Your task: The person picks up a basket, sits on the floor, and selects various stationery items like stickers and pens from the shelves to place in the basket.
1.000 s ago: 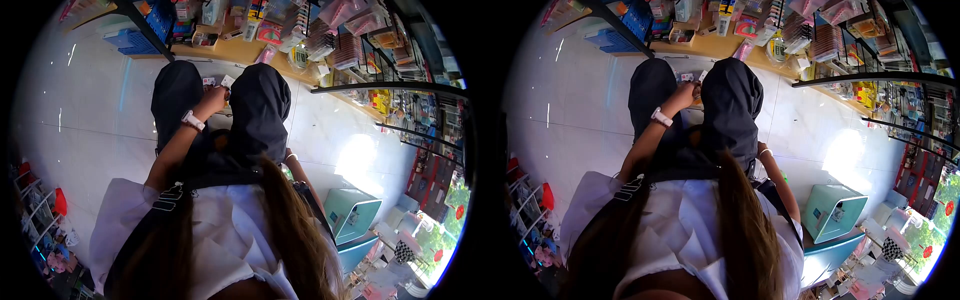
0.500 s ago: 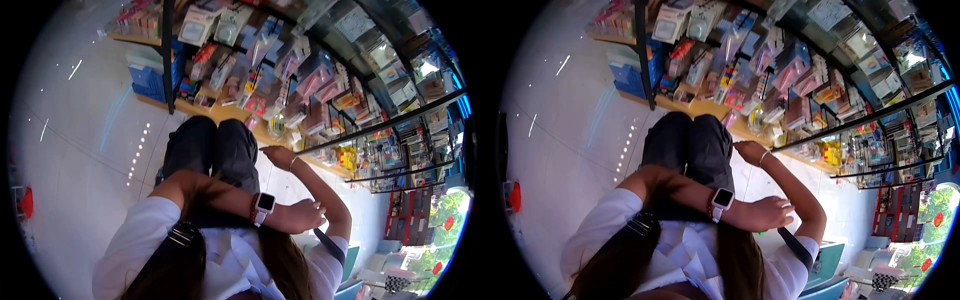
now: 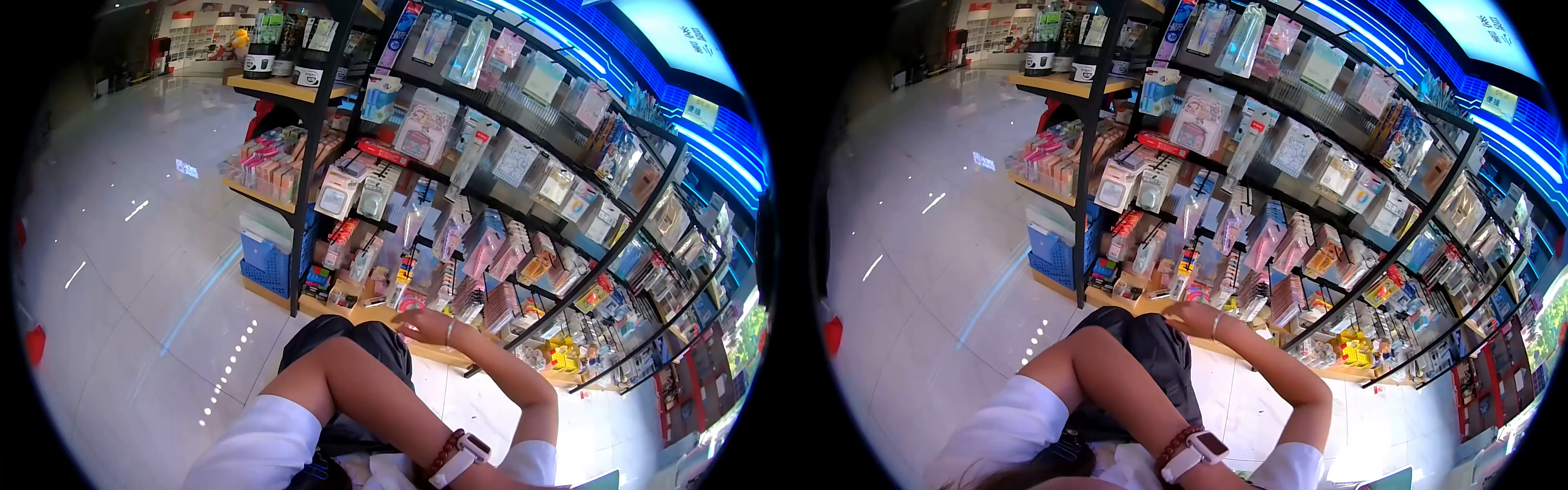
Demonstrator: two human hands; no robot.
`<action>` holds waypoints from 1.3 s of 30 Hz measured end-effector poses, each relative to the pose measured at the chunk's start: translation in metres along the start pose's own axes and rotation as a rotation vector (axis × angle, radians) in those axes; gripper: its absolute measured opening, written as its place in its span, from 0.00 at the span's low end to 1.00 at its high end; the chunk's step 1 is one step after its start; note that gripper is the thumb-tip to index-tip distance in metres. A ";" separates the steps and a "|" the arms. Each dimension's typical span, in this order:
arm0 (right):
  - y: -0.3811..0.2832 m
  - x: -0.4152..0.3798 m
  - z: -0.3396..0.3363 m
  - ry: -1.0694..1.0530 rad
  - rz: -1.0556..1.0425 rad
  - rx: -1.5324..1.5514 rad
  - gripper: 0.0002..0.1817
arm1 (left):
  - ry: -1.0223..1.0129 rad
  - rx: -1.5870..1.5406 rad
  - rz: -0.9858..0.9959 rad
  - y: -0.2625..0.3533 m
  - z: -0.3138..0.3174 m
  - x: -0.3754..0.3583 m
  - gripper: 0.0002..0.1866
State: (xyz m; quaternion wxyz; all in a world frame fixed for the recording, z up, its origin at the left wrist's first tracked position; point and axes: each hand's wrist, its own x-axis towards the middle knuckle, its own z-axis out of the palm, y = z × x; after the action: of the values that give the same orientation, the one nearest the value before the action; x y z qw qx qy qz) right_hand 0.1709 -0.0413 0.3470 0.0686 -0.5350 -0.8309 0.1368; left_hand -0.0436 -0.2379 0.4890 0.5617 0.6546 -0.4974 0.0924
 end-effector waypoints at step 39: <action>0.174 0.180 -0.204 1.364 0.572 0.697 0.12 | 1.298 1.098 -0.499 -0.125 -0.557 -0.211 0.25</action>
State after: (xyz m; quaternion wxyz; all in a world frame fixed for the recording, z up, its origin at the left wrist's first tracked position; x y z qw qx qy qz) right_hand 0.2997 0.2214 0.4832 0.6839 -0.6400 -0.3474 0.0437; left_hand 0.1913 0.3228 0.4610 0.3434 0.7397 0.1914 0.5461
